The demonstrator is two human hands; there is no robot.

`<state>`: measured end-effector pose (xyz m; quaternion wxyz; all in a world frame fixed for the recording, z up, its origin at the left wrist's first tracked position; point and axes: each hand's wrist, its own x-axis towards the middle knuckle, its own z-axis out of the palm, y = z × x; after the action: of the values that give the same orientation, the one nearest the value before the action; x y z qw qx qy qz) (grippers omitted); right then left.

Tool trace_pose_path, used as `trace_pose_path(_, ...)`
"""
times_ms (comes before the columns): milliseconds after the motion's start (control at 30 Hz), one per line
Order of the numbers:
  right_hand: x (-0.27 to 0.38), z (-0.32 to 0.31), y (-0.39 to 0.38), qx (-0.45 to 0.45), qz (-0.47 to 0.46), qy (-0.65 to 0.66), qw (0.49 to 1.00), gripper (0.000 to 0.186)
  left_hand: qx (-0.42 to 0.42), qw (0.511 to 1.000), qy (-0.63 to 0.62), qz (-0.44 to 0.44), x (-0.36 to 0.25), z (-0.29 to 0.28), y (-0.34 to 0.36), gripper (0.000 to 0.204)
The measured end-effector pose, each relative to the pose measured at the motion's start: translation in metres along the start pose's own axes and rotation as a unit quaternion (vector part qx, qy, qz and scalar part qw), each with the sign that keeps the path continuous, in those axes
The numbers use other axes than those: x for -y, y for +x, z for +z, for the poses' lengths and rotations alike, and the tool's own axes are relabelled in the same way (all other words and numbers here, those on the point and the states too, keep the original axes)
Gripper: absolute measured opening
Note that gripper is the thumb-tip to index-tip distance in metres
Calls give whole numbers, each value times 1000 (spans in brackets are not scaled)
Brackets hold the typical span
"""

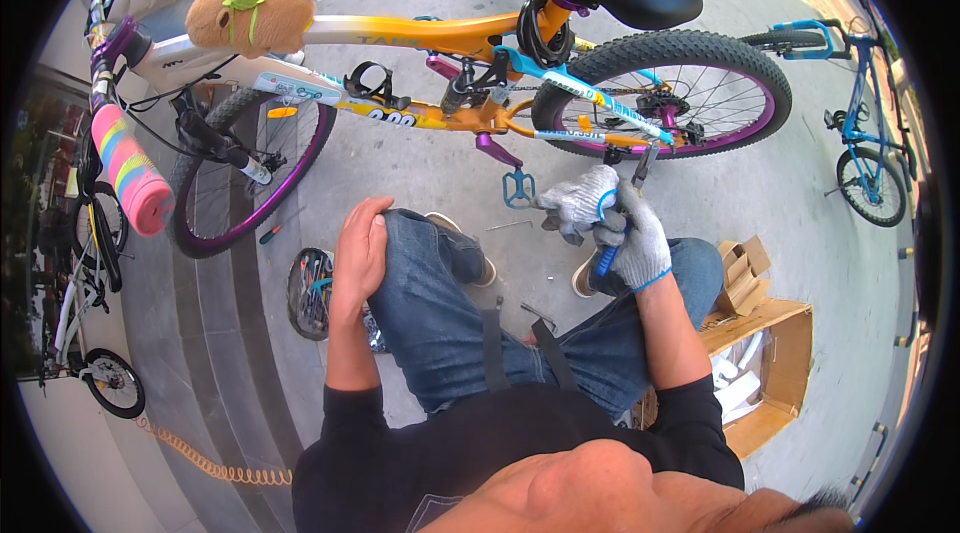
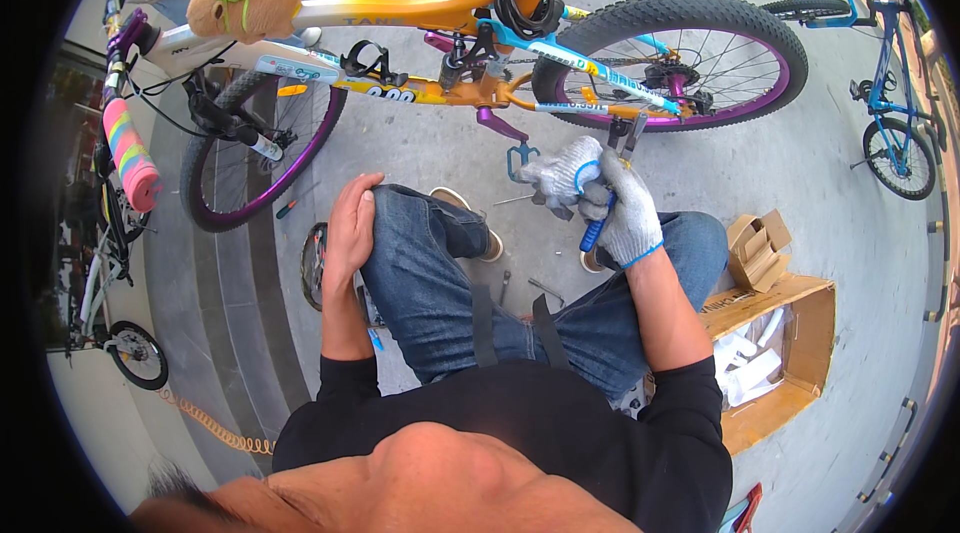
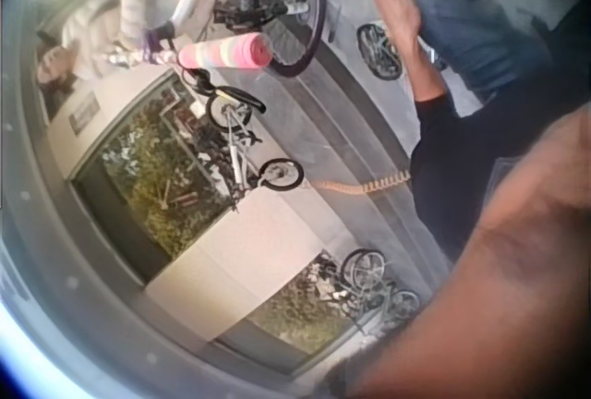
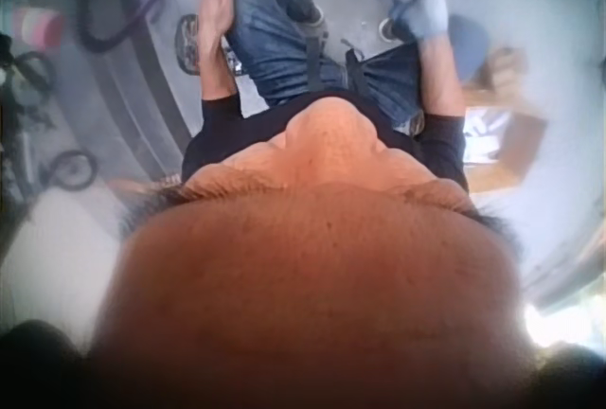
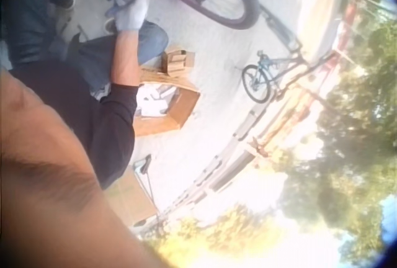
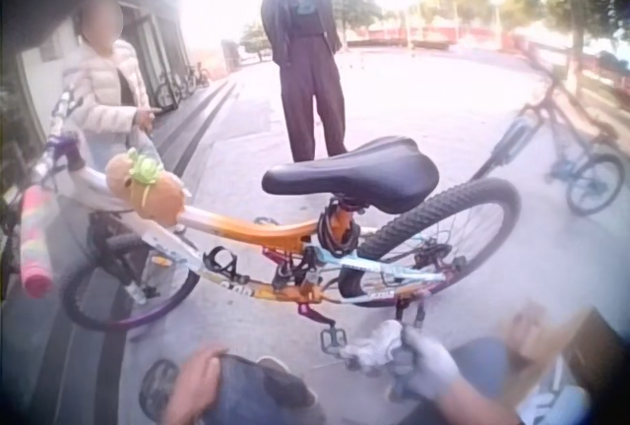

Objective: The person sits on the floor and uses a wrench to tighten a bolt on the bicycle pedal. They then handle small hardware parts from a plastic bag and continue adjusting the pedal area.

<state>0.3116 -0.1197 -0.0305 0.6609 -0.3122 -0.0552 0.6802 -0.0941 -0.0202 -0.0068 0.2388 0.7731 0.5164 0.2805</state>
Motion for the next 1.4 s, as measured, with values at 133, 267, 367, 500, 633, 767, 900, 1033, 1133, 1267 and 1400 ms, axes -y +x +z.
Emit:
trace_pose_path(133, 4, -3, -3, 3, -10, -15, 1000, 24, -76, 995, -48, -37, 1, 9, -23, 35)
trace_pose_path(267, 8, -3, -5, 21, -23, -65, 997, 32, -187, 957, -207, -80, -3, 8, -16, 32)
trace_pose_path(367, 6, 1, -5, -22, -27, -164, 986, 42, -312, 879, -353, -78, -20, 12, 5, 27)
trace_pose_path(500, -8, 11, 2, -60, -54, -266, 960, 43, 54, 817, -550, -164, -65, 48, 31, 26)
trace_pose_path(633, -24, 20, 12, -106, -55, -345, 931, 32, 169, 951, -248, -77, -107, 115, 49, 29)
trace_pose_path(767, -34, 17, 18, -94, -36, -389, 916, 30, 85, 978, -189, -27, -97, 145, 64, 20)
trace_pose_path(900, -46, 4, 21, -91, -24, -535, 840, 37, 68, 892, -429, -127, -73, 167, 62, 13)
trace_pose_path(1033, -66, -1, 31, -62, -68, -503, 859, 40, 129, 844, -483, -196, -59, 174, 57, 11)
trace_pose_path(1133, -58, -12, 32, -145, 8, -467, 872, 38, 130, 792, -552, -225, -52, 169, 60, 15)
trace_pose_path(1267, -54, -17, 39, -184, -44, -302, 934, 27, 63, 643, -688, -330, -48, 163, 63, 27)
trace_pose_path(1400, -61, -16, 39, -151, -11, -393, 907, 27, 88, 588, -720, -359, -49, 164, 64, 41)
